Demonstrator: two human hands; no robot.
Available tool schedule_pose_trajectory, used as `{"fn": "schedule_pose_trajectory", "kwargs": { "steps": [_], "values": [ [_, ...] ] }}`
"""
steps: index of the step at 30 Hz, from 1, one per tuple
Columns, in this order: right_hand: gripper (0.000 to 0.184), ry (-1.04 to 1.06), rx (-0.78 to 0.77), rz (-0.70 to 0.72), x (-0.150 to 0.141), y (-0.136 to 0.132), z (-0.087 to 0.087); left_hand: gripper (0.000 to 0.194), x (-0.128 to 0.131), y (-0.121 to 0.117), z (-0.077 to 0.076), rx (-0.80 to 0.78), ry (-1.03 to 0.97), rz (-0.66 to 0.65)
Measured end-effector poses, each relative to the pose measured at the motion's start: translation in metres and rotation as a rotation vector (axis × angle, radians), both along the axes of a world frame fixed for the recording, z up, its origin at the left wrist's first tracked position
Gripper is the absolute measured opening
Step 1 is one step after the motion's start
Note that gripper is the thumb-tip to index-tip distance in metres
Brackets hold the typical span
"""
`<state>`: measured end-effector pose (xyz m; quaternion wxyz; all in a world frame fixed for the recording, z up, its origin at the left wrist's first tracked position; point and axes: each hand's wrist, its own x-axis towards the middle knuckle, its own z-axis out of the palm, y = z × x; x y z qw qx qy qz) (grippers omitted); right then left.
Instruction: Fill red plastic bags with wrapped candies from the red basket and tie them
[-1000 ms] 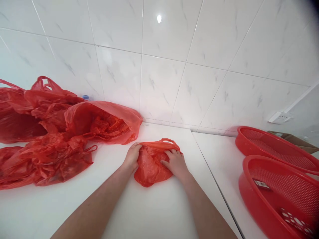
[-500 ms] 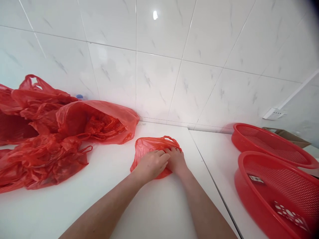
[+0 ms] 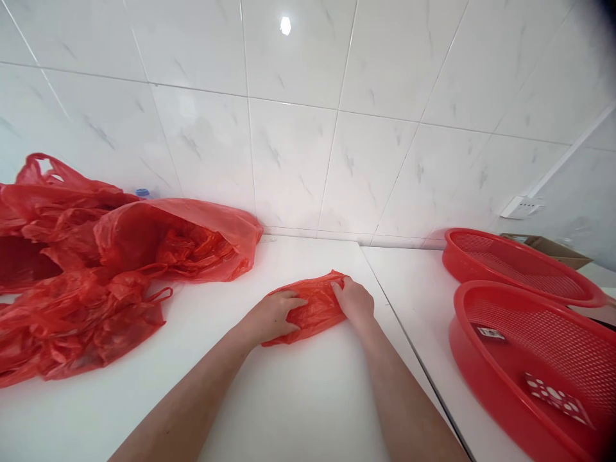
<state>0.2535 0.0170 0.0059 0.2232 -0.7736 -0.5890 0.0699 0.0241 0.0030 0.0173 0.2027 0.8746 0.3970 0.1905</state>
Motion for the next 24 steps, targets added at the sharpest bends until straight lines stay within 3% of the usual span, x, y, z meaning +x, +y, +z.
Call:
{"fn": "schedule_pose_trajectory", "kwargs": {
  "steps": [3, 5, 7, 9, 11, 15, 18, 24],
  "values": [
    [0.037, 0.036, 0.004, -0.047, 0.01, 0.0, -0.002, 0.03, 0.004, -0.001, 0.005, 0.198, -0.086, 0.043],
    [0.036, 0.051, 0.014, -0.071, 0.012, -0.002, 0.0, 0.026, 0.004, 0.0, 0.005, 0.35, -0.174, 0.176],
    [0.036, 0.048, 0.049, -0.091, 0.01, -0.005, 0.004, 0.023, 0.002, 0.003, 0.004, 0.406, -0.256, 0.326],
    [0.035, 0.002, 0.116, -0.097, 0.003, -0.007, 0.007, 0.026, -0.001, 0.006, 0.0, 0.317, -0.332, 0.445],
    [0.032, -0.077, 0.208, -0.063, -0.007, -0.009, 0.009, 0.035, -0.005, 0.01, -0.005, 0.114, -0.408, 0.54],
    [0.026, -0.173, 0.353, 0.201, -0.023, -0.012, 0.006, 0.038, -0.012, 0.016, -0.014, -0.196, -0.522, 0.607],
    [0.032, -0.142, 0.27, 0.347, -0.029, -0.012, 0.0, 0.029, -0.015, 0.02, -0.018, -0.264, -0.633, 0.582],
    [0.046, -0.094, 0.071, 0.303, -0.029, -0.01, -0.007, 0.028, -0.016, 0.021, -0.02, -0.332, -0.792, 0.575]
  ]
}}
